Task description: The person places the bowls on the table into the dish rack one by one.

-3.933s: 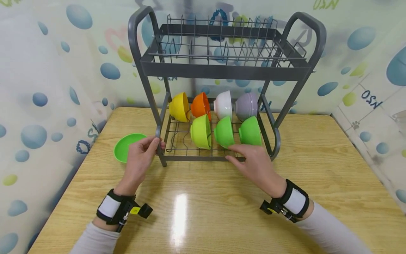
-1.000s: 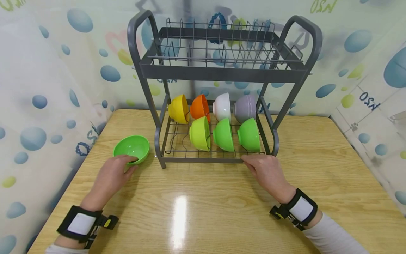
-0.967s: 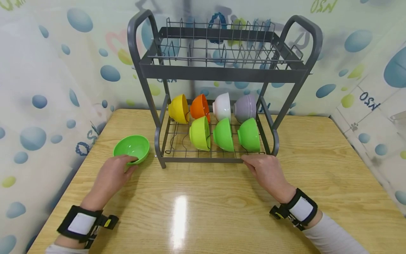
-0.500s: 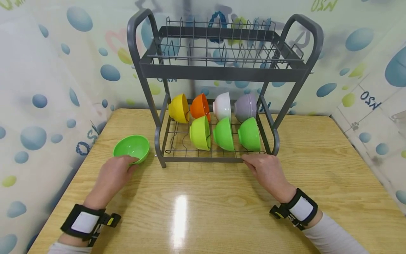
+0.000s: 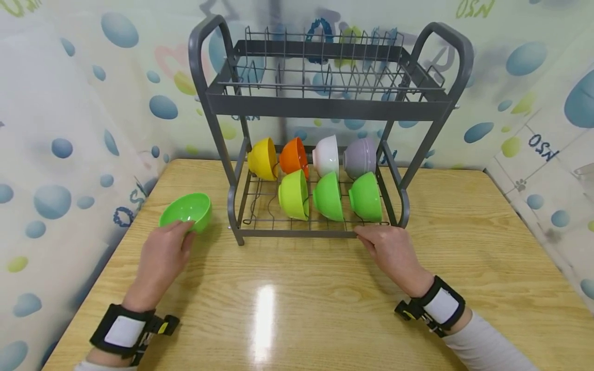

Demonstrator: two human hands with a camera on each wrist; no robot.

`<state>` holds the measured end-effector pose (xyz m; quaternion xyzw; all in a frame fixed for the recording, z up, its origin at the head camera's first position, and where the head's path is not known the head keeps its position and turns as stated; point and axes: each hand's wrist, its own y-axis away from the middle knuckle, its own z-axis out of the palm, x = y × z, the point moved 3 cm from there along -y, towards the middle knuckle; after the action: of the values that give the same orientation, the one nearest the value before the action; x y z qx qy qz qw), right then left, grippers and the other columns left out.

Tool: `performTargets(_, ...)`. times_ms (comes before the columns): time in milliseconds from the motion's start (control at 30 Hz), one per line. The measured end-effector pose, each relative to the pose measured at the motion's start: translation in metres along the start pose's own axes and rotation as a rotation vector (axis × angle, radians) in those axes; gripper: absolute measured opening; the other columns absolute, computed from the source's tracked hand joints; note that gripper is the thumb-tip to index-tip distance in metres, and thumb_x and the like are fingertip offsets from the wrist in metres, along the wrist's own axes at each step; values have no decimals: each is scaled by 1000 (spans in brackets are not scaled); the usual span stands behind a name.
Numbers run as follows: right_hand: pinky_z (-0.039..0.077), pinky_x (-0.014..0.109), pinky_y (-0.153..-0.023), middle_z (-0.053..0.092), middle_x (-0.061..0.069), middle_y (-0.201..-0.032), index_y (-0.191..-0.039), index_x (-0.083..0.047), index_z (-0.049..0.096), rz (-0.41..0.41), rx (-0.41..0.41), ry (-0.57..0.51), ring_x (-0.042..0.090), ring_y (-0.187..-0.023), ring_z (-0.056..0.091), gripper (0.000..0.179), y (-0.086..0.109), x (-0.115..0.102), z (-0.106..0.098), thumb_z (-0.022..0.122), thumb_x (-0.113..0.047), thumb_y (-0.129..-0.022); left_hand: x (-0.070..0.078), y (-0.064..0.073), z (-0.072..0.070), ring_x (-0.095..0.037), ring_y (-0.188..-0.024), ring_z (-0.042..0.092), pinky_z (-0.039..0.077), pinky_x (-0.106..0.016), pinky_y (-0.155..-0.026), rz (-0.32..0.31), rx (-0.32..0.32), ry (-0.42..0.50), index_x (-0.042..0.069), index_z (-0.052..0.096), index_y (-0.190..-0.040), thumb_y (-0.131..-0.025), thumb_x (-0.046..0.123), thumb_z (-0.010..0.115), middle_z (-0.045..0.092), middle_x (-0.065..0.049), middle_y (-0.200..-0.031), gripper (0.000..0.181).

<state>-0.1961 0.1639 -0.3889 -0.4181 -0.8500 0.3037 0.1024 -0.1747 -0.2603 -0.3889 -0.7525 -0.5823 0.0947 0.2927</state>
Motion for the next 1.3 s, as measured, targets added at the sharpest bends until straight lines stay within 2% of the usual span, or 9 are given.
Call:
performTargets(133, 55, 35, -57, 75, 1, -83, -93, -15, 76, 2, -7, -4, 15, -72, 70, 16, 1, 0, 0, 73, -8, -80, 6, 0, -7, -35, -71, 61, 50, -48, -66, 20, 94, 7, -8, 67, -101, -79, -4, 67, 67, -21, -83, 22)
performTargets(400, 57, 36, -60, 76, 2, -87, -95, -14, 76, 11, -13, -13, 16, -75, 71, 17, 1, 0, 0, 74, -8, -79, 24, 1, -26, -35, -76, 59, 45, -49, -69, 55, 222, 53, -8, 66, -99, -79, -4, 67, 67, -21, -84, 20)
performTargets(533, 57, 36, -60, 76, 2, -87, -94, -14, 76, 11, -18, -11, 16, -75, 71, 17, 1, -1, 0, 74, -8, -79, 38, 3, -37, -35, -78, 60, 45, -51, -72, 78, 256, 84, -7, 67, -99, -78, -6, 67, 67, -19, -84, 21)
performTargets(700, 57, 36, -60, 76, 2, -87, -94, -14, 76, 12, -19, -8, 16, -75, 71, 17, 1, 0, 0, 74, -8, -79, 55, 4, -48, -34, -77, 60, 45, -48, -73, 175, 285, 114, -6, 68, -97, -77, -5, 68, 66, -17, -82, 21)
performTargets(800, 57, 36, -61, 76, 2, -87, -94, -14, 76, 11, -18, -8, 16, -76, 71, 17, 1, 0, 0, 74, -8, -79, 66, 4, -49, -33, -76, 59, 44, -46, -74, 249, 310, 144, -7, 68, -96, -87, 6, 63, 65, -16, -81, 16)
performTargets(933, 57, 36, -61, 76, 1, -87, -94, -15, 76, 9, -16, -9, 16, -76, 71, 17, 0, 0, 0, 75, -8, -78, 80, 5, -46, -31, -74, 59, 44, -42, -73, 332, 346, 183, -6, 70, -93, -98, 19, 51, 65, -14, -80, 31)
performTargets(1300, 57, 36, -62, 76, 2, -87, -94, -14, 76, 13, -27, -7, 16, -76, 71, 17, 0, -1, 0, 75, -8, -78, 113, 6, -34, -20, -76, 59, 44, -37, -74, 503, 346, 282, 1, 70, -91, -98, 17, 51, 66, -5, -82, 27)
